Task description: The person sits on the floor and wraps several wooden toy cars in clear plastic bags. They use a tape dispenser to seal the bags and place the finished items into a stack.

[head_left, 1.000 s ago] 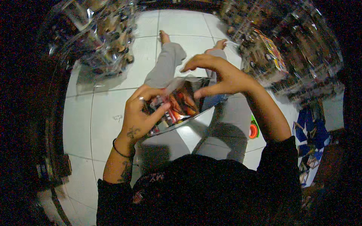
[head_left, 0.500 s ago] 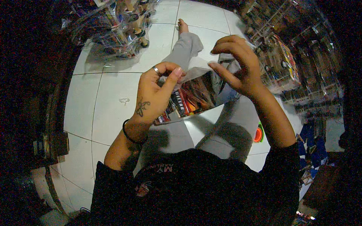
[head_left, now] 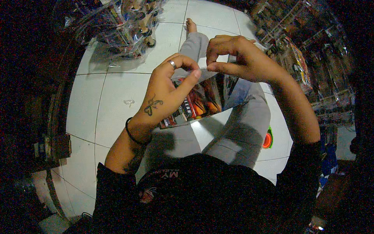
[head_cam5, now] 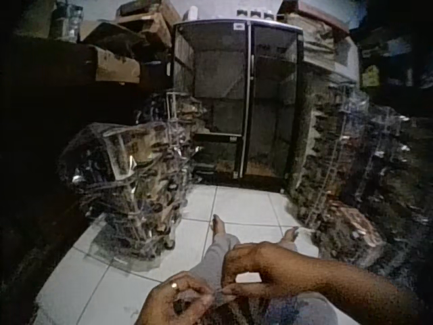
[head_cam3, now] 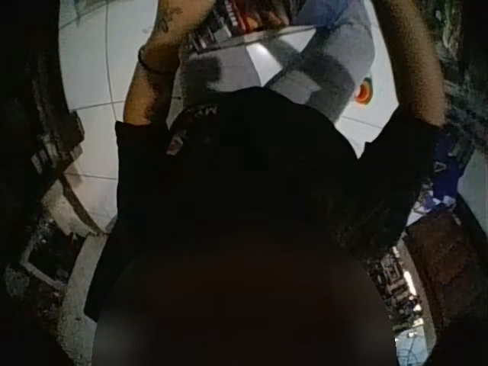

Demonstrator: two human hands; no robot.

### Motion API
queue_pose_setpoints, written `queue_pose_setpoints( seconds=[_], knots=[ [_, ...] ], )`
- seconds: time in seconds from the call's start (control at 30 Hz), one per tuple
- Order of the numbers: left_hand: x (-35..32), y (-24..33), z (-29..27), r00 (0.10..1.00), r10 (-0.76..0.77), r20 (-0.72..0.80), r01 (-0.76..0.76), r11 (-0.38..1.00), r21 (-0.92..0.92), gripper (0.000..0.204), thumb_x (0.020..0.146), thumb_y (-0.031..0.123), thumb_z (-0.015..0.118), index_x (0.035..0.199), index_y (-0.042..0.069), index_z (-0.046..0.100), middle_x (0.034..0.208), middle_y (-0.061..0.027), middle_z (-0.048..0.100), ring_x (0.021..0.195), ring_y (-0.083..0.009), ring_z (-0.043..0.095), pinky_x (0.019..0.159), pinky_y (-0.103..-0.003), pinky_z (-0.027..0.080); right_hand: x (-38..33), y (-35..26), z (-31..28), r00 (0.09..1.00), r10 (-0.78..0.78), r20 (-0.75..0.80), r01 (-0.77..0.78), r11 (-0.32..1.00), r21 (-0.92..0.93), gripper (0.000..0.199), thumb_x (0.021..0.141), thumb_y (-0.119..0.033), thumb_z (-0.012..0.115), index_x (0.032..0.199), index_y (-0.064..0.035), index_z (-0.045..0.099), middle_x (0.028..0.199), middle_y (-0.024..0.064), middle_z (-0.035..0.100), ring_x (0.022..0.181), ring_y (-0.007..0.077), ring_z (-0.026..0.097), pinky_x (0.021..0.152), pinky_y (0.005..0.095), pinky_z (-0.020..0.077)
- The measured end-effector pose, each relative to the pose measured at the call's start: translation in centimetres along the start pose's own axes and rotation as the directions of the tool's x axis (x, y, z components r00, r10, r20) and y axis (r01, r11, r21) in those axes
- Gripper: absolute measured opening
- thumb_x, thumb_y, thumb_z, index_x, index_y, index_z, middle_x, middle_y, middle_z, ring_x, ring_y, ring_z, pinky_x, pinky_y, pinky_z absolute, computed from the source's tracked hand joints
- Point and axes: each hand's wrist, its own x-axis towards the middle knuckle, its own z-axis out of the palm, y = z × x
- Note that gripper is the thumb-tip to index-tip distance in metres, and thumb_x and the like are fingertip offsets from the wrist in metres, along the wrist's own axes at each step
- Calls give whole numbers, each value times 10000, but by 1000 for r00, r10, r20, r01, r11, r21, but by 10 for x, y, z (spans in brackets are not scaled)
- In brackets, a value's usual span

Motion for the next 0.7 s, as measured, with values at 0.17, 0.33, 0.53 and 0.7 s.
queue_pose_setpoints(
  seconds=[0.17, 0.33, 0.53, 0.7],
  knots=[
    [3, -1, 1, 968, -221, 119, 239, 956, -173, 173, 866, 177, 594, 869, 6, 624, 826, -39, 620, 790, -109, 566, 740, -243, 441, -4, -5, 11, 979, -116, -165, 59, 948, -314, 184, 766, -195, 661, 861, -49, 601, 892, 73, 592, 880, 248, 558, 793, 372, 419],
    [8, 0, -3, 854, -411, 321, 513, 769, -382, 214, 870, 228, 593, 905, 22, 639, 830, -17, 639, 771, -103, 572, 723, -241, 441, -9, -12, 19, 924, -381, 29, 265, 583, -768, 252, 684, -243, 615, 883, -89, 607, 918, 23, 589, 961, 211, 538, 838, 372, 404],
    [15, 12, -20, 958, 85, 275, -186, 913, 363, 161, 845, 168, 616, 869, 13, 579, 882, -50, 615, 914, -151, 558, 831, -287, 421, -5, -1, 6, 965, -259, 42, 241, 813, -530, 179, 684, -178, 670, 809, -77, 590, 863, 29, 575, 928, 233, 530, 842, 389, 400],
    [20, 8, -18, 961, 22, 275, -84, 973, 214, 150, 828, 197, 608, 829, 49, 632, 781, -92, 606, 821, -210, 574, 765, -326, 435, 1, -2, 5, 985, -164, 60, 173, 879, -444, 167, 717, -175, 685, 814, -74, 596, 882, 30, 580, 944, 229, 530, 859, 390, 395]
  ],
)
